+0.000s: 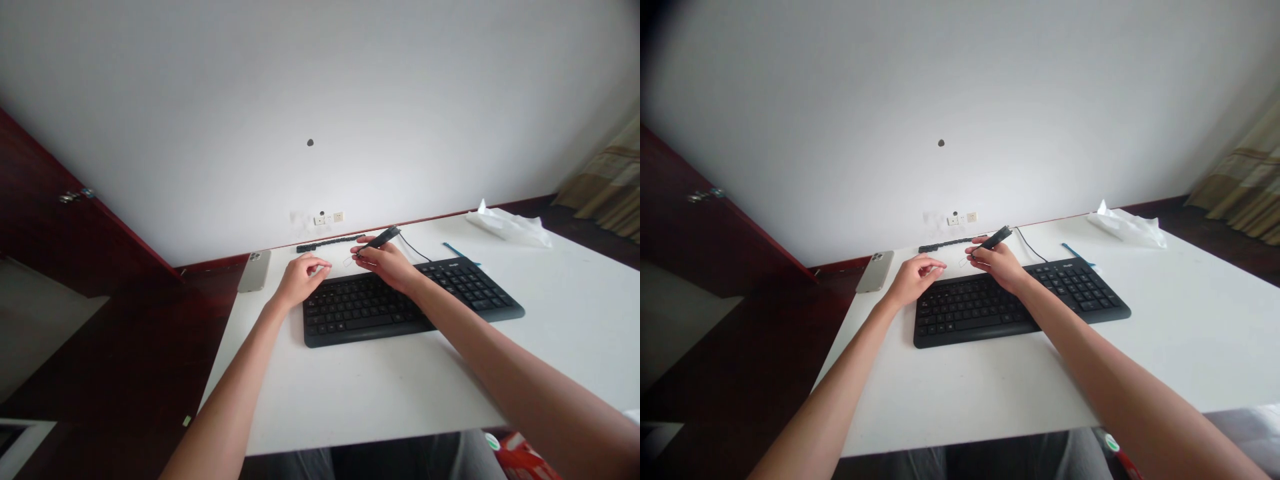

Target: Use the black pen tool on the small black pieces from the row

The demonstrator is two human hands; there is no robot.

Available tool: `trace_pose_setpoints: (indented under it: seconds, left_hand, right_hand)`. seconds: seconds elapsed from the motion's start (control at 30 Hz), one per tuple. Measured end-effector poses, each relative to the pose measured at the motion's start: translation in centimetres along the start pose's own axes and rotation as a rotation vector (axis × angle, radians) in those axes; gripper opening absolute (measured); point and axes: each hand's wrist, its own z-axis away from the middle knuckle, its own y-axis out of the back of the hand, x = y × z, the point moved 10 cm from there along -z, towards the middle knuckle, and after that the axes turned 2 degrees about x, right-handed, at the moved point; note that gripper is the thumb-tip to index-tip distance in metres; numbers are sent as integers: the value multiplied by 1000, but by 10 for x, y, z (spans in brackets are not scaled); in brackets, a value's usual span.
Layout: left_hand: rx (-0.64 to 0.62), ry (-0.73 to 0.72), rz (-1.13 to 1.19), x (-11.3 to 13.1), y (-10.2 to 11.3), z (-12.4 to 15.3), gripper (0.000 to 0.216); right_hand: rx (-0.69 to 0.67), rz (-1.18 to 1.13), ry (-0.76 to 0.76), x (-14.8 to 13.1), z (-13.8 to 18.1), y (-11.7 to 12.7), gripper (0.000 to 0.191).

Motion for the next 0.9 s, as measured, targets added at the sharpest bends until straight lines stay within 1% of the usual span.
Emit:
trace_pose_setpoints:
  seconds: [0.07, 0.13, 0.27, 0.37, 0.47, 0.57, 0.77, 0.9]
  left_hand:
    - [-58, 20, 14, 0, -2, 2, 24]
    - [-138, 34, 27, 1, -9, 5, 24]
    - [-259, 97, -7, 0, -25, 12, 26]
    - [-283, 129, -18, -2, -28, 14, 26]
    - [-294, 135, 5, -3, -28, 14, 26]
    - [-309, 144, 31, -4, -29, 15, 25]
    - [-333, 155, 57, -6, -31, 16, 25]
    - [-333, 156, 65, -5, -30, 16, 24]
  right_hand:
    - [-23, -10, 23, -2, 2, -6, 30]
    - [-57, 7, 37, -2, 5, -14, 31]
    - [-121, 138, 67, -5, 13, -29, 35]
    - [-181, 224, 78, -8, 18, -36, 42]
    - [-213, 261, 68, -8, 19, -37, 45]
    - [-240, 278, 71, -8, 19, -38, 45]
    - [-354, 317, 60, -2, 22, -47, 45]
    - [-386, 356, 51, -1, 23, -48, 43]
